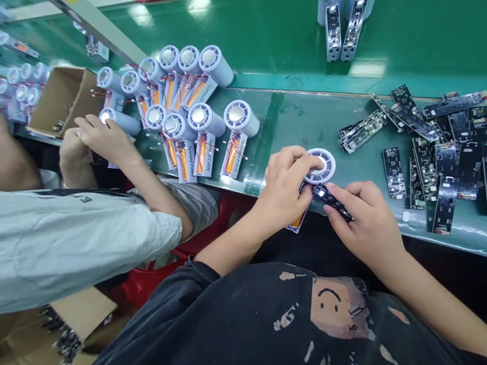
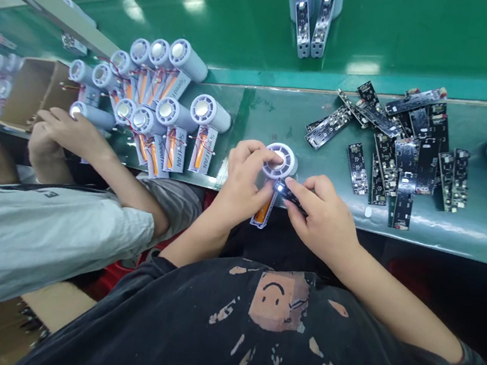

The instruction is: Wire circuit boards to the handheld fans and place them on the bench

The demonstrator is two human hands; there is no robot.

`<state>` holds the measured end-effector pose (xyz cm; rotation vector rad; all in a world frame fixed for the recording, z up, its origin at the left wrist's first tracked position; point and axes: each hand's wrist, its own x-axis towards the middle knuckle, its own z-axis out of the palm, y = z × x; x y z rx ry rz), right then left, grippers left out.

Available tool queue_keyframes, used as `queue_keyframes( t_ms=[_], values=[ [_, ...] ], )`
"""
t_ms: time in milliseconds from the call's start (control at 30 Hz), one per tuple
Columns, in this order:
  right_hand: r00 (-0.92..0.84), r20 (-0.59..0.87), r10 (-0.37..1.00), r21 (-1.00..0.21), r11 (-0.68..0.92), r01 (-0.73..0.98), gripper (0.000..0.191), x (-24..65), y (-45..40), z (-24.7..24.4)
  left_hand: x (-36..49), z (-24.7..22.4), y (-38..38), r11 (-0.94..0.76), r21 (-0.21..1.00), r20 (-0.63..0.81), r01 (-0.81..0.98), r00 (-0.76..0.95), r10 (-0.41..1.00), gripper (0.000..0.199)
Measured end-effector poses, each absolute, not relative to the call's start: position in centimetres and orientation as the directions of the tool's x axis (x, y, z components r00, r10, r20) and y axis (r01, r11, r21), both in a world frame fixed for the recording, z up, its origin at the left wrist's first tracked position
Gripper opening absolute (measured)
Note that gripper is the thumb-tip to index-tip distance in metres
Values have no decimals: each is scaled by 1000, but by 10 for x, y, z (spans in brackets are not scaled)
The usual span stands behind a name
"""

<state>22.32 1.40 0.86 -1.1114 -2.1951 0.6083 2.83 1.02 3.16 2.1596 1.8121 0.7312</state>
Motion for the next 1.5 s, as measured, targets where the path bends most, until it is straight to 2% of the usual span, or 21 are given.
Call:
queue_keyframes(
  t_ms=[100,200,367,500,567,800,900,967,1100,1233,1500],
  values=[
    [-499,302,812,-575,573,584,30,226,14,11,15,33,13,-377,436,268,817,282,921,54],
    [-518,305,799,-540,593,597,31,228,13,13,-1,37,23,-547,341,250,765,488,837,65],
    [-553,295,779,-496,620,608,32,227,14,18,-7,47,43,-704,155,83,692,701,708,63],
    [-560,242,793,-465,601,650,33,231,12,28,-3,57,45,-626,31,62,779,624,779,41],
    [-560,225,797,-433,597,676,33,234,11,34,-1,57,40,-563,13,89,826,560,824,33],
    [-596,215,774,-316,633,707,31,237,11,43,7,36,20,-464,191,201,865,428,881,39],
    [-598,214,773,-297,634,714,31,236,13,41,7,31,14,-501,213,267,839,443,856,45],
    [-589,215,779,-306,626,717,31,237,15,39,8,29,9,-551,182,366,814,464,806,44],
    [-576,217,788,-355,613,706,31,238,15,35,14,29,-8,-568,53,547,821,452,705,19],
    [-581,240,778,-395,624,674,31,240,16,33,22,32,-20,-520,-51,517,853,468,716,15],
    [-584,277,763,-427,643,636,28,247,16,29,34,34,-16,-473,-90,421,877,463,780,20]
  ],
)
